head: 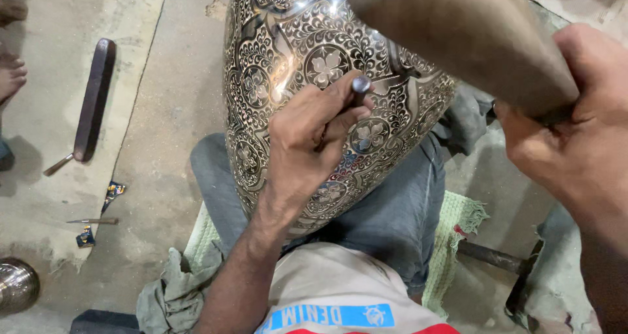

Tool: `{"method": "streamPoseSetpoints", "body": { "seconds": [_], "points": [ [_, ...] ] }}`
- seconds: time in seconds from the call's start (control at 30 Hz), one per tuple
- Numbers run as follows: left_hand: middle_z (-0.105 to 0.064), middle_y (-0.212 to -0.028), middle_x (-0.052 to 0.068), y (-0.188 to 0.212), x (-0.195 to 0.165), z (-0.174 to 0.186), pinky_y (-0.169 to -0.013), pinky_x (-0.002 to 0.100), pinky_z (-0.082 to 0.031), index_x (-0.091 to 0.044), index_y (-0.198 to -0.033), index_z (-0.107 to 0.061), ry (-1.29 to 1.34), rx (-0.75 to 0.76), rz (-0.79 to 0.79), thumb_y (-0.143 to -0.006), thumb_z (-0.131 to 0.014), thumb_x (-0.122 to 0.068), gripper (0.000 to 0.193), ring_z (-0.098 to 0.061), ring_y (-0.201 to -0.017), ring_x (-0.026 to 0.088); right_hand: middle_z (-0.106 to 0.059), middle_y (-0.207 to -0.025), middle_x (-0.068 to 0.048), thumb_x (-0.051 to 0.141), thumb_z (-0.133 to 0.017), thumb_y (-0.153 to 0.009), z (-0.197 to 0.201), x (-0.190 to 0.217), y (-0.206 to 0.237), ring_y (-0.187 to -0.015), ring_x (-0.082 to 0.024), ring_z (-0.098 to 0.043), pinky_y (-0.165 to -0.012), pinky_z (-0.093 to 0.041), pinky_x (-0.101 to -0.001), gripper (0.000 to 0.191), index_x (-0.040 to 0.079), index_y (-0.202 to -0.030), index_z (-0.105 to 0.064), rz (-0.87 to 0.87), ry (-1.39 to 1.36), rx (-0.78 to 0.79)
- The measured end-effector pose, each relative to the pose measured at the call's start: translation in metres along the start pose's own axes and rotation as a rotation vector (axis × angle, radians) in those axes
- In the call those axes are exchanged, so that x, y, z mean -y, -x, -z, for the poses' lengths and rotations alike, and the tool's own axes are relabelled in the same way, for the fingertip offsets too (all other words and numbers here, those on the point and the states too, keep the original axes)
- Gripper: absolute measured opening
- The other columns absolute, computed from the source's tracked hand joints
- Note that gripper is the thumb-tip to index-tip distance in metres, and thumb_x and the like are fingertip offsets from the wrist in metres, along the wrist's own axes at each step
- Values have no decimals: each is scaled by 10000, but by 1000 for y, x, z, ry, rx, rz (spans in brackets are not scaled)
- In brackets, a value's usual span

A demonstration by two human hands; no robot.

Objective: The person uses a chisel and a wooden mallet to engrave intricate floral patterns onto a large metal vase. They repeatedly tap the chisel against the vase surface to create detailed designs.

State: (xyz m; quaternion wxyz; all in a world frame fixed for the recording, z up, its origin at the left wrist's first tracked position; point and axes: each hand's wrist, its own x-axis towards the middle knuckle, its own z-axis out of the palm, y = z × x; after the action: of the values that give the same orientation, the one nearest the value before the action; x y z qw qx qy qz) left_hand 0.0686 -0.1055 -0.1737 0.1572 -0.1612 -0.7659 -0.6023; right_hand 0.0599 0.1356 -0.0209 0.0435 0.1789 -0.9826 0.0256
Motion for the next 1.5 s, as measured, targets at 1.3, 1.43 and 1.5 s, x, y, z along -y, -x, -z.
{"method": "streamPoseSetpoints", "body": {
  "seconds": [1.3, 1.43, 1.5],
  "points": [
    [-753, -1085, 65, 1, -23, 2, -822, 236, -698, -46, -1201, -687, 286, -57, 256, -1011, -697, -110, 200, -775, -968, 135, -692, -897, -133, -30, -803, -890, -16, -18, 54, -804, -230, -650, -755, -523, -319, 190, -6, -1033, -682, -98, 42, -112],
    [-758, -1145, 128, -8, -24, 40, -980, 267, -663, -23, -1249, -604, 460, -265, 240, -1143, -634, -46, 113, -759, -1075, 159, -683, -984, -30, 77, -737, -978, -69, -26, 85, -918, -106, -676, -829, -541, -242, 147, 45, -1071, -627, -474, -766, -292],
    [-755, -1120, 168, -16, -20, 52, -950, 278, -651, -1, -1277, -576, 389, -249, 235, -1147, -637, -6, 144, -756, -1045, 176, -692, -985, -38, 28, -778, -1019, -102, -22, 106, -873, -118, -655, -794, -526, -241, 151, 34, -1071, -637, -557, -876, -387]
  ]
}}
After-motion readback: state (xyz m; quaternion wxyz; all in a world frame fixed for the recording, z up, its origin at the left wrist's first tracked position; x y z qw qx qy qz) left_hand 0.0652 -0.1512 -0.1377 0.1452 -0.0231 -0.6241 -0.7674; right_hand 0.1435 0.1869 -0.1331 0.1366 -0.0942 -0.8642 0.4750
